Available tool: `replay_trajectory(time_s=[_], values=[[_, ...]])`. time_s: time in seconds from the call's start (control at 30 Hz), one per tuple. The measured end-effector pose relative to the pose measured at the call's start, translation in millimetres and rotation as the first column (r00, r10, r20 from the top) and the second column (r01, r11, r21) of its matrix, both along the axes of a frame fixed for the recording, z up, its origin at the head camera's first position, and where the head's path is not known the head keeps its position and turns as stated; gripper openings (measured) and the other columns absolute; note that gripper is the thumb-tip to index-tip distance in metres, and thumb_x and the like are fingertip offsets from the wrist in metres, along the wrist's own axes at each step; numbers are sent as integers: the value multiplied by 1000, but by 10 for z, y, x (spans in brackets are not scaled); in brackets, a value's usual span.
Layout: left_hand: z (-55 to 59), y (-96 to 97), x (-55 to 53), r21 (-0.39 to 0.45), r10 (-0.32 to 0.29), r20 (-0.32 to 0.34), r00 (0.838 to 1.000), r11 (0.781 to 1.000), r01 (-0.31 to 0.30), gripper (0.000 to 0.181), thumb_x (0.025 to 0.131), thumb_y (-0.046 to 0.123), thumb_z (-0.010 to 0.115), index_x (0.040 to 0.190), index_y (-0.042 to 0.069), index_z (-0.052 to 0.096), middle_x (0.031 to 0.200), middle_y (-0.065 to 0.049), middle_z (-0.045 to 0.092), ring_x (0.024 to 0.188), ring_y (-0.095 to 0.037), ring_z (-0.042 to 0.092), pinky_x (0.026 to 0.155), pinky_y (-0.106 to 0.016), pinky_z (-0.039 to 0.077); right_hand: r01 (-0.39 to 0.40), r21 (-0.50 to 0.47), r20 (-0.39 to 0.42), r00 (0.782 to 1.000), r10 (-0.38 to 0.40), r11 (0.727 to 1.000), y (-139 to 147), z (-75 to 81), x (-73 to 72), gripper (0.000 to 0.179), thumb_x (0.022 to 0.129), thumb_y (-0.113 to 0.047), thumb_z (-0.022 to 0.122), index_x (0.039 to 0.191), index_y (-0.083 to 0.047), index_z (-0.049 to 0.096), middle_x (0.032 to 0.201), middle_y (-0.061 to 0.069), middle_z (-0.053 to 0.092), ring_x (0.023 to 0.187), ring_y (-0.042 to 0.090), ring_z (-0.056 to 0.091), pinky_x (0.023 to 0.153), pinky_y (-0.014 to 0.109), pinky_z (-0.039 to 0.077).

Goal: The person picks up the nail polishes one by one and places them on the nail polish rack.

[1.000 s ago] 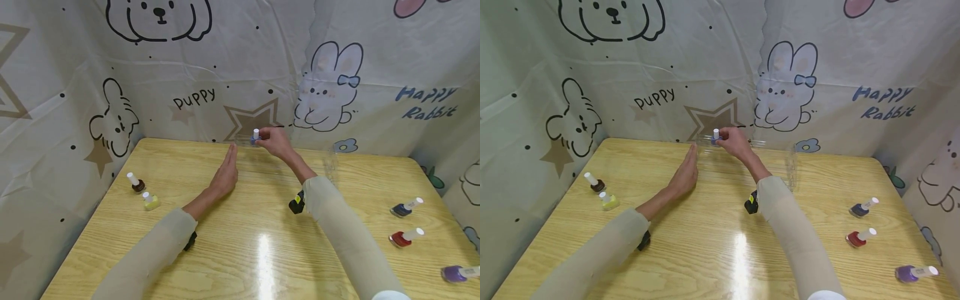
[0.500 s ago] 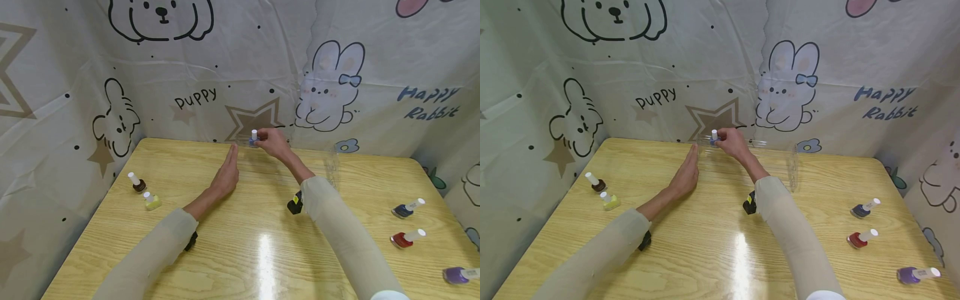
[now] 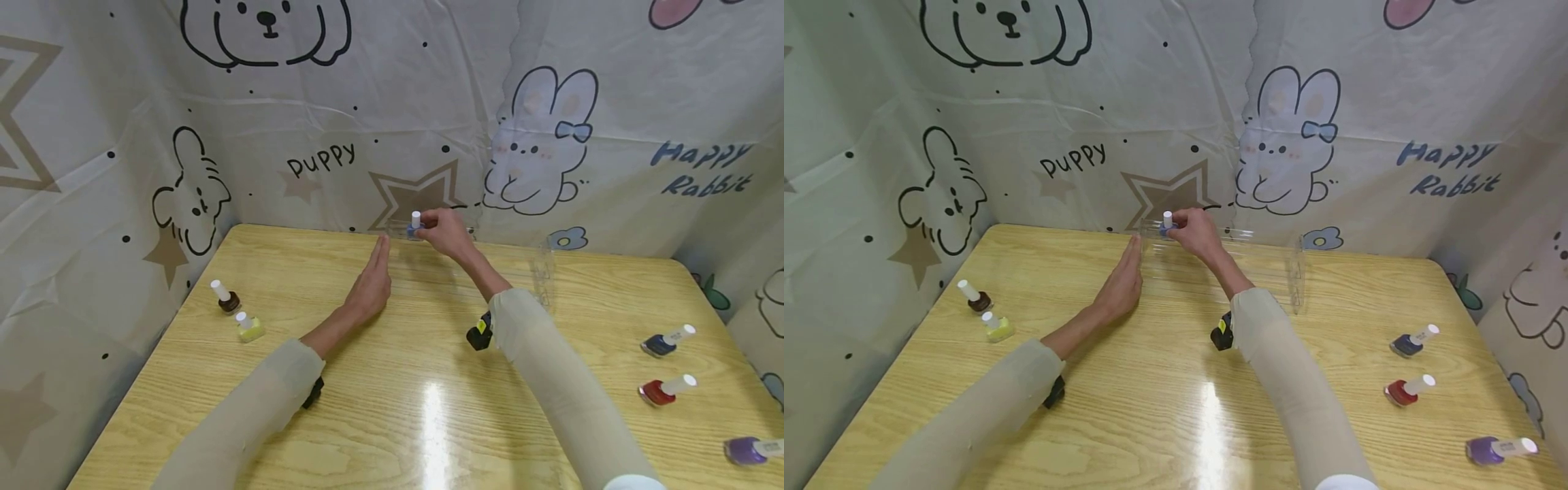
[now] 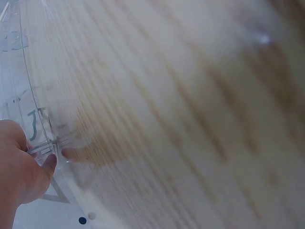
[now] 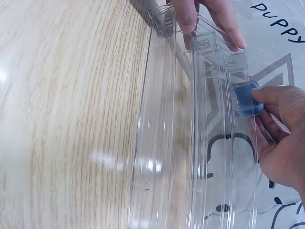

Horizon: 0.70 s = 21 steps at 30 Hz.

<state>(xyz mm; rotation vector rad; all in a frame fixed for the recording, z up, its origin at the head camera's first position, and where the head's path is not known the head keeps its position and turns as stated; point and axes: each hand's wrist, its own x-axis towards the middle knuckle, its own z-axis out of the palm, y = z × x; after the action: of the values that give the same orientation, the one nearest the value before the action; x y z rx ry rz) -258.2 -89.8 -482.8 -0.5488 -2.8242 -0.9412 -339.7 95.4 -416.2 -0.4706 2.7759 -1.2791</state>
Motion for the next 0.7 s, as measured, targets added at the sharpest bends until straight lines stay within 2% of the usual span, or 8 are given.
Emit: replay_trajectory(time_s=[0.2,0.27,0.47,0.7], values=[[17,1,-2,2,-4,5,1000,1000,4,72,100,-9,42,158,-2,-1,165,-22,2,148,-29,19,86,-33,51,9,-5,-10,1000,-9,1000,4,6,2,30,95,-10,69,122,2,68,112,18,69,101,30,65,84,43,54],[18,3,-5,4,-3,7,1000,1000,3,72,100,-9,42,158,-1,-1,165,-22,2,147,-29,20,83,-33,52,19,-7,-8,1000,-19,1000,4,11,9,29,95,-10,69,121,2,69,111,18,69,101,30,65,83,43,54],[18,12,-1,-3,3,3,1000,1000,-3,71,100,-9,42,158,-3,1,164,-22,4,146,-30,23,88,-34,51,49,-11,22,999,-49,999,3,6,20,30,95,-12,69,122,1,68,112,17,69,101,29,64,82,42,53],[25,13,8,0,16,20,1000,1000,-16,71,100,-9,42,158,-2,1,165,-17,-1,142,-30,32,77,-31,52,44,-18,28,999,-43,999,8,21,29,31,95,-11,69,123,2,67,114,18,68,102,30,63,82,42,54]])
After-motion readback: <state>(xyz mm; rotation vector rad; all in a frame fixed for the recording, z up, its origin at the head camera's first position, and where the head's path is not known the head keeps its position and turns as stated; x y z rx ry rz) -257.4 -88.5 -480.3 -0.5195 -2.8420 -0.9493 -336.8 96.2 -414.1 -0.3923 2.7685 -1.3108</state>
